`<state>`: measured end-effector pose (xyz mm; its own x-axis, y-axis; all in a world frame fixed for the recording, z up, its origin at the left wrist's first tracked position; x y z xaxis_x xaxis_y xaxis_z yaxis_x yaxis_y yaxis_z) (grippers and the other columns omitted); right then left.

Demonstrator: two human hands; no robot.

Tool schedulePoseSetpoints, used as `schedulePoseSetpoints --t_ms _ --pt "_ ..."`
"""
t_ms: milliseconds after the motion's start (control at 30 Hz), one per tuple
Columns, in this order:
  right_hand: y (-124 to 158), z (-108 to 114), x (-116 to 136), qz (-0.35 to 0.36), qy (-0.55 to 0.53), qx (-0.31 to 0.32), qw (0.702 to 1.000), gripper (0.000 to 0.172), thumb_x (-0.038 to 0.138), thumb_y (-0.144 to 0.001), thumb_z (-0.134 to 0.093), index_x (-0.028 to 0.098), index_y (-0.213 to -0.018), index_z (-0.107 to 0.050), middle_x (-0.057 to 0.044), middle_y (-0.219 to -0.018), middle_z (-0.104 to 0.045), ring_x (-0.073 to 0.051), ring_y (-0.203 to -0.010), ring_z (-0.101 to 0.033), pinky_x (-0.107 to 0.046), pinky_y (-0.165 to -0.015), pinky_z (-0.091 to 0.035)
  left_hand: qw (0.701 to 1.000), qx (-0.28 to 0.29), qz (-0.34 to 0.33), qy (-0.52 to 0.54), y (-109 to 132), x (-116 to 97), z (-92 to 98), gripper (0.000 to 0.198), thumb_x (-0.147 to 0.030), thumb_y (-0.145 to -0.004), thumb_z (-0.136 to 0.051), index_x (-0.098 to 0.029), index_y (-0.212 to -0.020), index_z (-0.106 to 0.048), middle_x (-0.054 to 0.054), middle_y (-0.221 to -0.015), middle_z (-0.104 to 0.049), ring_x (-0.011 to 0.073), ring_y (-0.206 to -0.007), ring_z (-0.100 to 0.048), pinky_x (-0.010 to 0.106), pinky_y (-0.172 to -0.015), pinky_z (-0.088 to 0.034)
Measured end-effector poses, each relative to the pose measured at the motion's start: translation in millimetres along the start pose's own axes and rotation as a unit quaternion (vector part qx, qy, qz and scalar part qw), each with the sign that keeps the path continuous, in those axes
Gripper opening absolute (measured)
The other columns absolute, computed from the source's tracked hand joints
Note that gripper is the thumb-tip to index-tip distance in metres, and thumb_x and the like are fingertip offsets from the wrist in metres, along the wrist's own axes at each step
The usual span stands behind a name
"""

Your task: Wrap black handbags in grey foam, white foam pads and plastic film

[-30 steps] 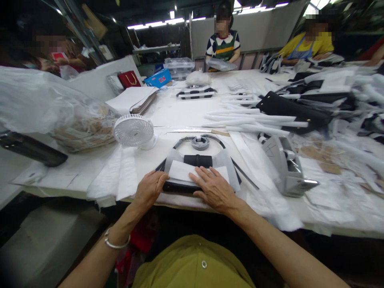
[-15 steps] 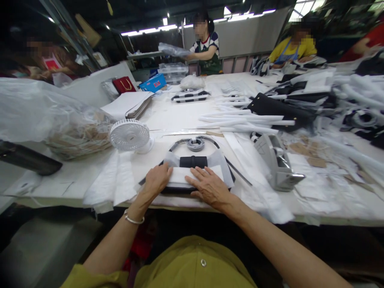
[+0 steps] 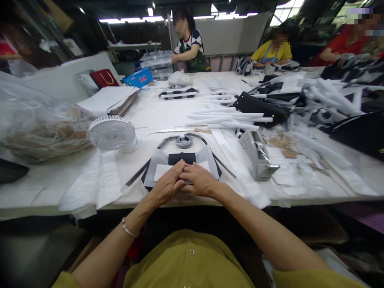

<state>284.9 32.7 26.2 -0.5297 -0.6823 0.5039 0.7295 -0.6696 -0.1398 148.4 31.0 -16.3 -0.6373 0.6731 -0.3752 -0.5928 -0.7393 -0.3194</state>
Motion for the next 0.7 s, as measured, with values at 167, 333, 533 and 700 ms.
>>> schedulePoseSetpoints --t_ms 167,333,533,700 --pt "25 78 -44 -0.196 -0.097 -0.185 0.958 0.032 0.042 -0.093 -0.057 0.022 -0.111 -0.073 -0.005 -0.106 -0.075 -0.023 -0.099 -0.07 -0.038 -0.094 -0.052 1.0 0.003 -0.006 -0.028 3 0 -6.2 0.058 -0.041 -0.102 -0.04 -0.015 -0.153 -0.028 0.019 -0.159 -0.029 0.0281 -0.148 -0.028 0.049 -0.119 -0.033" --pt "39 87 -83 -0.35 0.035 -0.161 0.922 0.041 0.04 -0.083 -0.069 0.018 -0.118 -0.067 -0.008 -0.092 -0.076 -0.023 -0.082 -0.071 -0.035 -0.076 -0.054 0.999 0.0 0.001 -0.05 1 -2 -5.5 0.058 -0.042 -0.102 -0.041 -0.015 -0.152 -0.029 0.019 -0.159 -0.029 0.0282 -0.148 -0.028 0.049 -0.119 -0.033" --pt "16 71 -81 -0.275 0.09 -0.217 0.932 0.029 0.023 -0.081 -0.062 0.023 -0.109 -0.07 0.001 -0.076 -0.07 -0.019 -0.073 -0.066 -0.032 -0.076 -0.05 0.998 -0.009 -0.002 -0.059 2 -1 -7.8 0.058 -0.042 -0.101 -0.044 -0.02 -0.153 -0.03 0.017 -0.16 -0.029 0.0283 -0.148 -0.029 0.049 -0.119 -0.032" --pt "18 64 -104 -0.33 0.011 -0.201 0.922 0.024 0.027 -0.079 -0.062 0.019 -0.1 -0.069 0.0 -0.076 -0.069 -0.017 -0.07 -0.064 -0.03 -0.07 -0.05 0.997 -0.017 -0.005 -0.073 2 -3 -8.6 0.058 -0.044 -0.099 -0.048 -0.021 -0.151 -0.034 0.016 -0.158 -0.032 0.0293 -0.146 -0.032 0.048 -0.118 -0.032"
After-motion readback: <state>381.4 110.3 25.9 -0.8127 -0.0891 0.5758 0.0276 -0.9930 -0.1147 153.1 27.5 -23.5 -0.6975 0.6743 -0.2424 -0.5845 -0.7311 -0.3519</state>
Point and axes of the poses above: each hand's wrist, its own y-axis away from the middle knuckle, its own z-axis out of the back of the hand, x = y × z, the point moved 5 cm from there along -y, towards the middle knuckle
